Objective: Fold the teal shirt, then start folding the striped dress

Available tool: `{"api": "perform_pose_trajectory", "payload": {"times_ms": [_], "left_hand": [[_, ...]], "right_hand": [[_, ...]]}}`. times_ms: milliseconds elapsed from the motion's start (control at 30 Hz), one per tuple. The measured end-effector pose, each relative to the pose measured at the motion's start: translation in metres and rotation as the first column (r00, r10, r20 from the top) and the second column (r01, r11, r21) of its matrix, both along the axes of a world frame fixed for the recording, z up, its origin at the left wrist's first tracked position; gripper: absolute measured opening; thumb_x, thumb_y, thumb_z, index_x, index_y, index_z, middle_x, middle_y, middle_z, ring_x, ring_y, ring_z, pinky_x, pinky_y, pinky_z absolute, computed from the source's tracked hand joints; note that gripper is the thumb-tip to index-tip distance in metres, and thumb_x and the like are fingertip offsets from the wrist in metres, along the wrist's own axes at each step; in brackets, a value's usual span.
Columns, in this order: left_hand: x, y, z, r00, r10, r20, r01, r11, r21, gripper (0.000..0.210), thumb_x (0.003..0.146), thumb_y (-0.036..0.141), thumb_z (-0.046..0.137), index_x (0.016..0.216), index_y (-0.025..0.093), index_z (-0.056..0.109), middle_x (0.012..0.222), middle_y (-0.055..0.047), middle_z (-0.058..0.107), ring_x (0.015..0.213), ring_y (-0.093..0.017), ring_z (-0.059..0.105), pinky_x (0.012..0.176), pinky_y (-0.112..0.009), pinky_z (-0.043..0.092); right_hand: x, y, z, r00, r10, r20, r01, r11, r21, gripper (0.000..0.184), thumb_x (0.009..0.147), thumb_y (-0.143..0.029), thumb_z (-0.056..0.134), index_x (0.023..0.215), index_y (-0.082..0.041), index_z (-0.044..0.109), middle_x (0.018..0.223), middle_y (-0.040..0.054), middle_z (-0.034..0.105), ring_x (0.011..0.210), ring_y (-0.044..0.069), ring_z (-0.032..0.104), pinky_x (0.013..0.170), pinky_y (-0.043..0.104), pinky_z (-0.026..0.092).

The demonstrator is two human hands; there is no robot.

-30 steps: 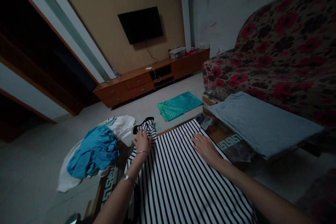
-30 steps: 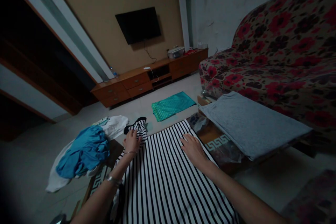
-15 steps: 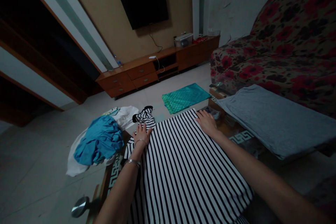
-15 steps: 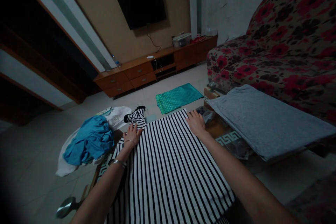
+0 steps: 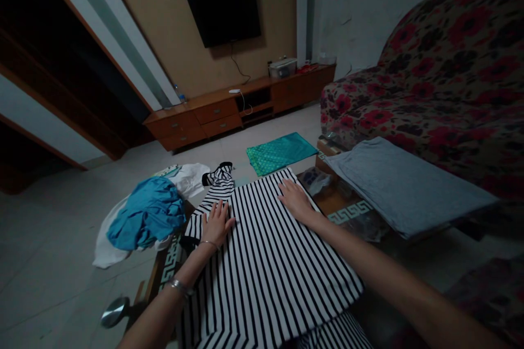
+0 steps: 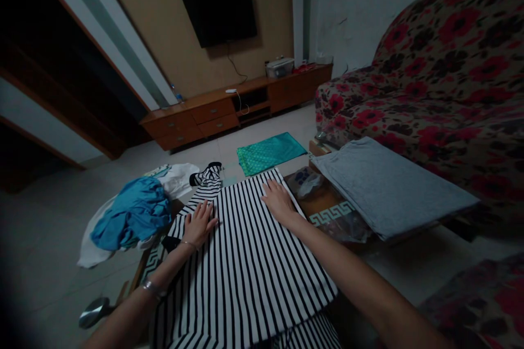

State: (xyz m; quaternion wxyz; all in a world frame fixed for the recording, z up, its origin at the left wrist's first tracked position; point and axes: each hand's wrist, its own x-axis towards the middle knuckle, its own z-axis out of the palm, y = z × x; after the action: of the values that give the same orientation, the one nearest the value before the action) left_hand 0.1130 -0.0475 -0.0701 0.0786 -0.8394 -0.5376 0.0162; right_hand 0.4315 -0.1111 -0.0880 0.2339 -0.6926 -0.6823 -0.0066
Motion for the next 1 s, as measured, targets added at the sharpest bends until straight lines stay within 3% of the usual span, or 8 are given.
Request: {"api": "perform_pose_trajectory", "payload": {"times_ms": [167,300,400,467,567,633,867,1000], "left_hand": [[0.002,-0.008,-0.009,0.997,0.082,0.002,-0.082,0.994,-0.069,0.059,0.096,0.048,0.026,0.147,0.020,0.031,0.157,-0.006,0.020,0.144,-0.027,0.015,0.111,-0.056,0.022],[0.016,-0.004,-0.007,0.993,0.118,0.030,-0.115,0.989,-0.098,0.060,0.095,0.050,0.025,0.147,0.020,0.030,0.157,-0.006,0.019,0.145,-0.028,0.014,0.111,-0.056,0.022],[0.021,-0.002,-0.008,0.992,0.113,0.050,-0.107,0.989,-0.100,0.061,0.095,0.052,0.024,0.148,0.021,0.029,0.157,-0.006,0.018,0.145,-0.028,0.013,0.111,-0.056,0.021],[0.021,-0.001,-0.010,0.993,0.104,0.059,-0.099,0.991,-0.093,0.062,0.095,0.052,0.024,0.148,0.021,0.029,0.157,-0.007,0.019,0.145,-0.028,0.014,0.111,-0.056,0.021],[0.018,0.000,-0.012,0.993,0.094,0.064,-0.089,0.993,-0.082,0.062,0.095,0.053,0.023,0.147,0.020,0.030,0.157,-0.006,0.019,0.144,-0.028,0.014,0.112,-0.056,0.021],[0.016,0.000,-0.013,0.995,0.085,0.059,-0.080,0.994,-0.080,0.063,0.095,0.053,0.023,0.148,0.021,0.029,0.157,-0.006,0.018,0.145,-0.027,0.014,0.112,-0.056,0.020],[0.016,-0.001,-0.005,0.995,0.061,0.082,-0.056,0.997,-0.060,0.059,0.095,0.051,0.026,0.146,0.023,0.032,0.156,-0.008,0.022,0.144,-0.027,0.017,0.111,-0.055,0.023],[0.026,-0.027,0.011,0.992,0.067,0.109,-0.070,0.997,0.026,0.058,0.094,0.043,0.036,0.145,0.017,0.035,0.156,-0.014,0.021,0.144,-0.029,0.018,0.109,-0.056,0.025]], "right_hand": [[0.004,0.014,-0.010,0.999,-0.052,0.012,0.052,0.998,-0.025,0.038,0.094,-0.032,0.043,0.127,-0.016,0.054,0.142,0.0131,0.046,0.135,0.024,0.035,0.110,0.042,0.027],[0.033,0.031,-0.003,0.995,-0.099,0.019,0.100,0.992,-0.076,0.037,0.095,-0.026,0.040,0.126,-0.014,0.054,0.140,0.0129,0.049,0.134,0.024,0.037,0.109,0.040,0.028],[0.021,0.028,0.006,0.989,-0.144,0.033,0.146,0.985,-0.092,0.037,0.093,-0.026,0.044,0.125,-0.009,0.055,0.139,0.0179,0.048,0.133,0.028,0.036,0.108,0.044,0.029],[-0.007,0.012,0.009,0.993,-0.112,0.041,0.114,0.992,-0.061,0.039,0.092,-0.028,0.048,0.125,-0.009,0.055,0.141,0.0197,0.044,0.136,0.030,0.032,0.109,0.046,0.027],[-0.048,-0.026,0.006,0.992,0.118,0.040,-0.118,0.993,0.002,0.038,0.092,-0.031,0.048,0.127,-0.017,0.055,0.145,0.0124,0.043,0.139,0.026,0.028,0.111,0.043,0.026],[-0.052,-0.053,-0.001,0.979,0.198,0.038,-0.199,0.980,0.009,0.036,0.094,-0.030,0.046,0.127,-0.021,0.055,0.143,0.0087,0.046,0.137,0.023,0.032,0.110,0.041,0.029],[0.067,-0.112,-0.004,0.986,-0.126,0.109,0.135,0.987,-0.084,0.039,0.095,-0.027,0.041,0.129,-0.015,0.055,0.139,0.0143,0.049,0.132,0.026,0.040,0.106,0.044,0.034],[0.063,-0.145,0.011,0.971,-0.184,0.151,0.192,0.981,-0.042,0.042,0.092,-0.026,0.047,0.131,-0.012,0.053,0.140,0.0173,0.047,0.133,0.031,0.038,0.105,0.047,0.035]]}}
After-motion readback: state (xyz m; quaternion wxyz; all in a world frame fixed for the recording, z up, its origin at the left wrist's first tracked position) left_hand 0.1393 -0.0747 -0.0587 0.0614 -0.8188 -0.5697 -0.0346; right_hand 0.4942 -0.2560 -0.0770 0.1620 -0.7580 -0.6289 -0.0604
